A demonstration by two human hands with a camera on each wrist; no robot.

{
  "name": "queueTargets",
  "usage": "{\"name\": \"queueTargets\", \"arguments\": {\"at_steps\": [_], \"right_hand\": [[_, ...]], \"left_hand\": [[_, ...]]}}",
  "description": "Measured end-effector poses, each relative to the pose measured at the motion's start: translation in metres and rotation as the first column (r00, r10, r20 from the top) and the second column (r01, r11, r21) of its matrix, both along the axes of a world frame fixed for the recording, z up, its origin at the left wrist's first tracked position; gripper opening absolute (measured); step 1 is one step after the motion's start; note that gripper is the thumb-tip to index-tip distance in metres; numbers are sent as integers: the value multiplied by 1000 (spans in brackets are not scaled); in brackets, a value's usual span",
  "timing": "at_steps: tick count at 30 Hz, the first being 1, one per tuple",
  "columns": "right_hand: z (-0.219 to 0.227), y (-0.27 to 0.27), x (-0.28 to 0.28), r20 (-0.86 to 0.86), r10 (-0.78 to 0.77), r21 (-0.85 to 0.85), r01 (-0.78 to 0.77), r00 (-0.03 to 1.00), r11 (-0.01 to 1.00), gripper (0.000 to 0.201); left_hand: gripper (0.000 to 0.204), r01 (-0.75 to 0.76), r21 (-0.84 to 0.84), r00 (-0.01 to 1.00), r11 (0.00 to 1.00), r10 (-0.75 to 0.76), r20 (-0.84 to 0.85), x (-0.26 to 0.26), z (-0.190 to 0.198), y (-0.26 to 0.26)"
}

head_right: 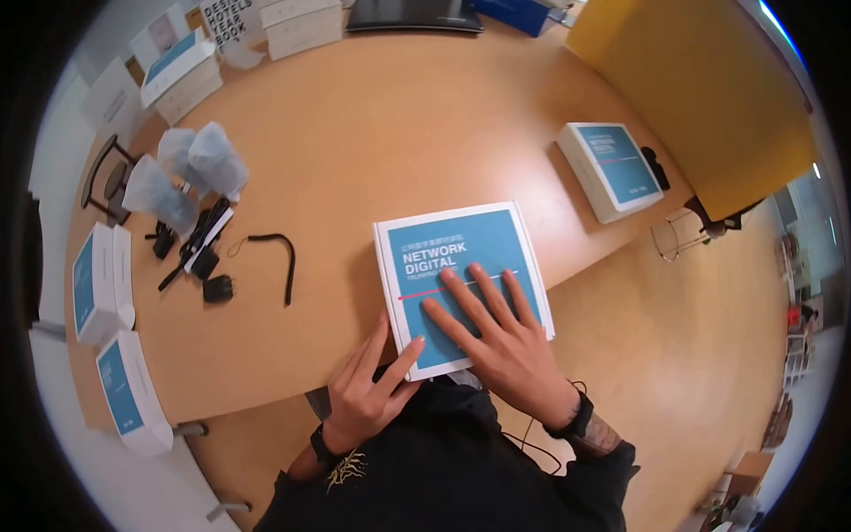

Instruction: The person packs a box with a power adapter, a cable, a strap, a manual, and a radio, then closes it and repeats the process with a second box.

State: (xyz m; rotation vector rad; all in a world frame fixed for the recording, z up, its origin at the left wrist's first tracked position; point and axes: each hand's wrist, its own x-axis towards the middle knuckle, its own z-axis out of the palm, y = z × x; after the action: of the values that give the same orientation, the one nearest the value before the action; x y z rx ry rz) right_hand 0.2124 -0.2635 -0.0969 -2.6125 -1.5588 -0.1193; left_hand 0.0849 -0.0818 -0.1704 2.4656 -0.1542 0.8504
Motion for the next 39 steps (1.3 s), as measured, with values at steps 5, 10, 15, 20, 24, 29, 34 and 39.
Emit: {"name": "queueTargets", "arguments": {"at_steps": [5, 10, 15, 20, 24, 29, 34, 39], "right_hand": [[-5, 6, -11, 51, -10, 13, 9, 999, 1000, 68], [-5, -10, 0, 150, 10, 42, -16, 989, 999, 66], [2, -29, 22, 189, -81, 143, 54, 979, 988, 72], [14, -56, 54, 291, -204, 288, 118, 935, 950, 78], [30, -88, 109, 431, -330, 371, 168, 840, 913, 79], [37, -143, 188, 452, -366, 330, 228, 814, 916, 85], [29, -166, 226, 294, -365, 325, 267, 883, 907, 85], [11, -163, 235, 274, -392, 363, 283, 878, 888, 85]], "left_hand": [[62, -4, -14, 1000, 1000, 4, 4, 0, -3, 7], [62, 64, -43, 998, 997, -63, 4, 1, 5, 9], [52, -19, -79, 997, 997, 24, 72, -5, 4, 23], [47, -61, -21, 996, 998, 62, 57, -2, -2, 19], [43, -92, 91, 995, 992, 88, 39, 2, 2, 15], [41, -103, 118, 994, 988, 100, 31, 3, -2, 14], [38, -128, 148, 992, 981, 126, 24, 4, -4, 12], [36, -128, 167, 992, 978, 126, 22, 6, -4, 12]]}}
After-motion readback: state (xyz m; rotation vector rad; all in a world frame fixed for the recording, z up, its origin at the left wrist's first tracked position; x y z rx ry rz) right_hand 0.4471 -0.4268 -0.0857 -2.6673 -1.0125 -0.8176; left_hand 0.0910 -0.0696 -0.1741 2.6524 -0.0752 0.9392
